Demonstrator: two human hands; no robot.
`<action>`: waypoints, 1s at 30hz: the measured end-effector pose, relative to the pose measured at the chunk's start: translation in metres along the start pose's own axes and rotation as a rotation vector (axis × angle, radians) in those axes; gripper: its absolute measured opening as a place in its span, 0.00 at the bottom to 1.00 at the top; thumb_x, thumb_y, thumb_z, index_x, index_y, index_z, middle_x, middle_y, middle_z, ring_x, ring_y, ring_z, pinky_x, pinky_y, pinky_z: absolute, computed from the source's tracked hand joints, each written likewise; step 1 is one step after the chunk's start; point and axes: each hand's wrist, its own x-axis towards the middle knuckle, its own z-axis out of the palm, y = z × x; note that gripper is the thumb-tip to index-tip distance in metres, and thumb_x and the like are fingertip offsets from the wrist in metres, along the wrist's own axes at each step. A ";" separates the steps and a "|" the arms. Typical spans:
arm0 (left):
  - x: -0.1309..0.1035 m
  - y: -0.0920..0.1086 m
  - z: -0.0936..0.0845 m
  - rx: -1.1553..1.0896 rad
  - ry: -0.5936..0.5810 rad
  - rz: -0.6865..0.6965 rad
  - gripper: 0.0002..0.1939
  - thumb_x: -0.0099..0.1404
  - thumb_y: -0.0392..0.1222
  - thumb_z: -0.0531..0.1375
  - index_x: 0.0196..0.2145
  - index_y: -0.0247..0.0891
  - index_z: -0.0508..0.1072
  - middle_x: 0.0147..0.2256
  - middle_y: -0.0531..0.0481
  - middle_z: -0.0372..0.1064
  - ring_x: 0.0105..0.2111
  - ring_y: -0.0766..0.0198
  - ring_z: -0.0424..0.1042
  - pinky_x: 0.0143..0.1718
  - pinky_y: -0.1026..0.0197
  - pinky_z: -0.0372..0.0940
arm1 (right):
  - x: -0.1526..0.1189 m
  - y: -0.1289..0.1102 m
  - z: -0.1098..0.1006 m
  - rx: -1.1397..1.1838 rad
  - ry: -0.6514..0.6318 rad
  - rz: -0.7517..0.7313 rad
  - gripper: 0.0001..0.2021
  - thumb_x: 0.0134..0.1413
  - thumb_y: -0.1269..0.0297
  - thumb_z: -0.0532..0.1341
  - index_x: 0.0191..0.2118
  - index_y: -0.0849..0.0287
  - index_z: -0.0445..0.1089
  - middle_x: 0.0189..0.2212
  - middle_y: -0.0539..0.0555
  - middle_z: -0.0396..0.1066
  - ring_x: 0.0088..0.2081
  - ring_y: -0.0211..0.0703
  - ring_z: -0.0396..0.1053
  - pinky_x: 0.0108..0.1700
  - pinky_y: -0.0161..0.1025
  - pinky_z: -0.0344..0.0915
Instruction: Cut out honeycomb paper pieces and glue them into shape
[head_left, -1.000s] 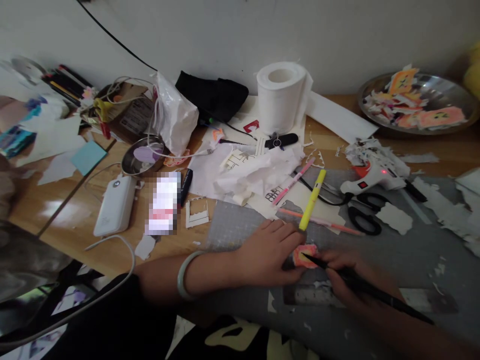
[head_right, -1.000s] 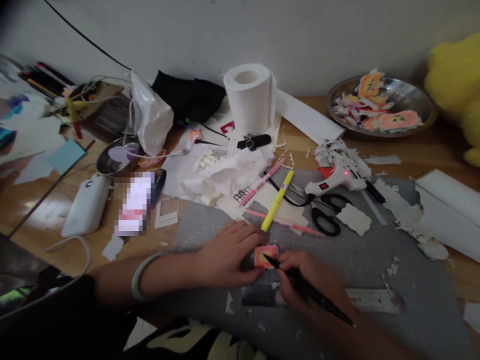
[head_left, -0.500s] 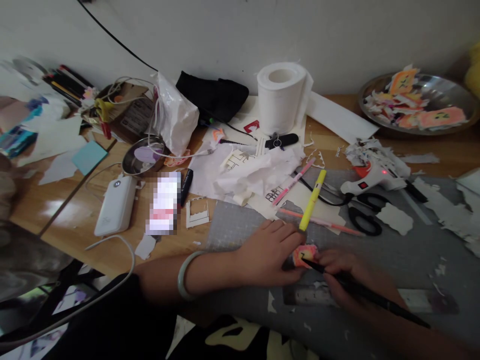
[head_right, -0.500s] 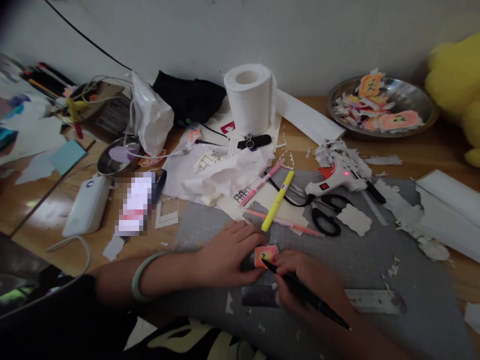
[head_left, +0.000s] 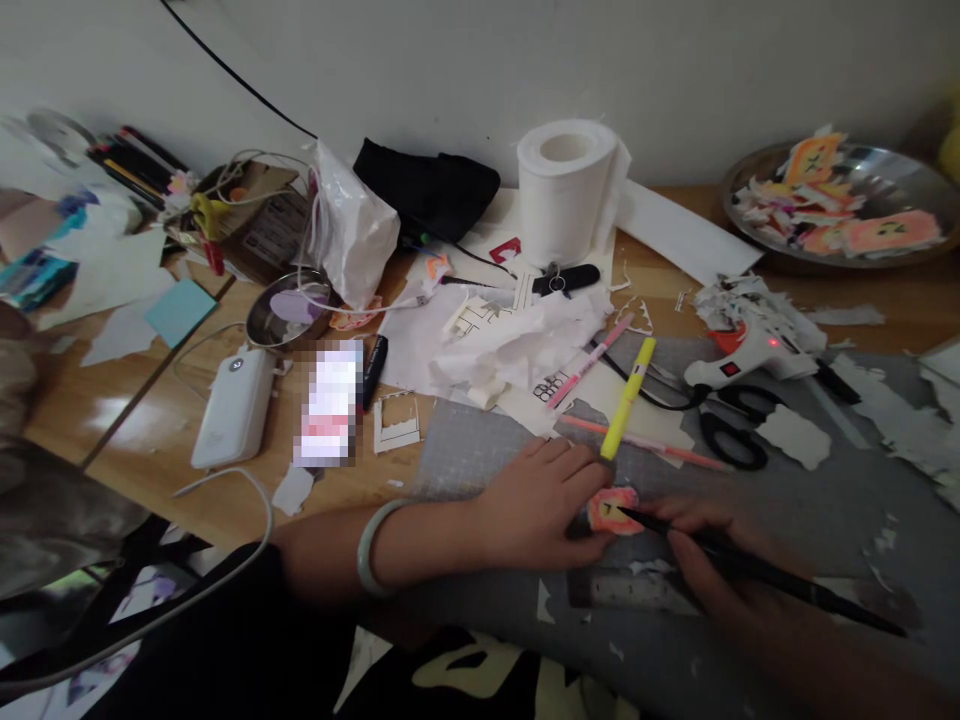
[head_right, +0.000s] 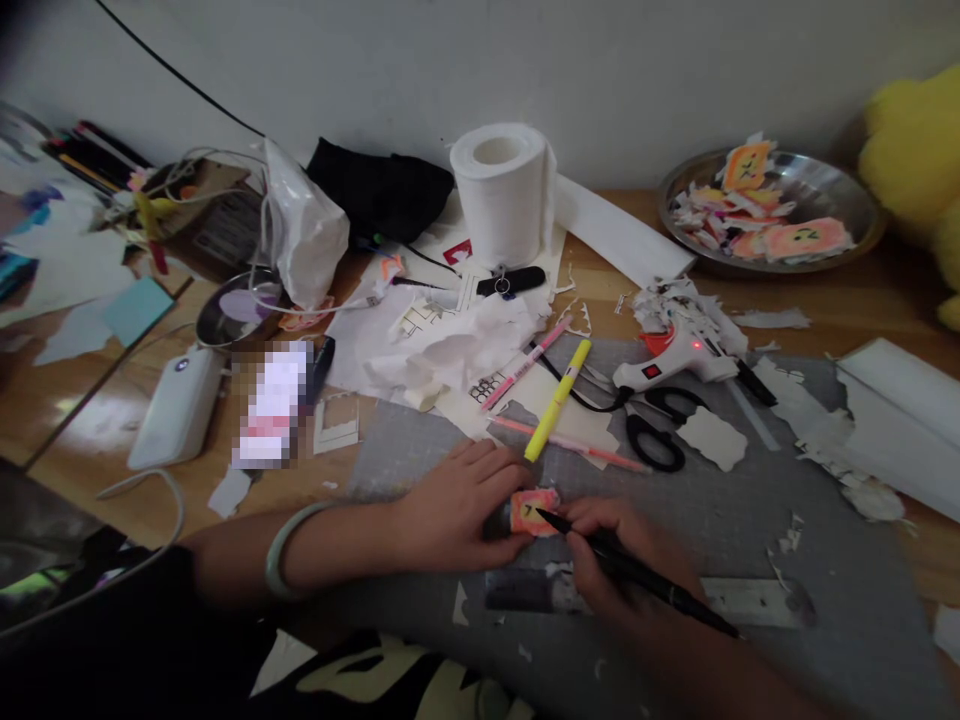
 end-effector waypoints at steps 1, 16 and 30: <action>0.000 0.000 0.000 -0.001 0.001 0.002 0.19 0.60 0.51 0.56 0.44 0.35 0.66 0.42 0.46 0.68 0.41 0.55 0.65 0.43 0.55 0.59 | 0.001 0.000 0.000 0.003 -0.004 -0.011 0.06 0.56 0.62 0.53 0.33 0.54 0.67 0.32 0.51 0.77 0.34 0.43 0.76 0.33 0.33 0.74; 0.000 -0.001 0.000 -0.017 -0.018 -0.004 0.20 0.61 0.52 0.55 0.45 0.35 0.66 0.43 0.45 0.68 0.42 0.55 0.65 0.43 0.54 0.59 | 0.000 -0.002 0.003 -0.003 0.066 0.015 0.03 0.55 0.63 0.54 0.32 0.52 0.63 0.31 0.47 0.77 0.31 0.40 0.76 0.31 0.32 0.72; 0.000 -0.001 0.001 -0.012 -0.004 0.007 0.19 0.61 0.51 0.56 0.44 0.35 0.67 0.43 0.45 0.68 0.41 0.55 0.65 0.43 0.55 0.59 | -0.004 -0.010 0.005 0.064 0.062 0.234 0.06 0.55 0.60 0.52 0.31 0.52 0.64 0.32 0.49 0.76 0.34 0.43 0.75 0.33 0.36 0.70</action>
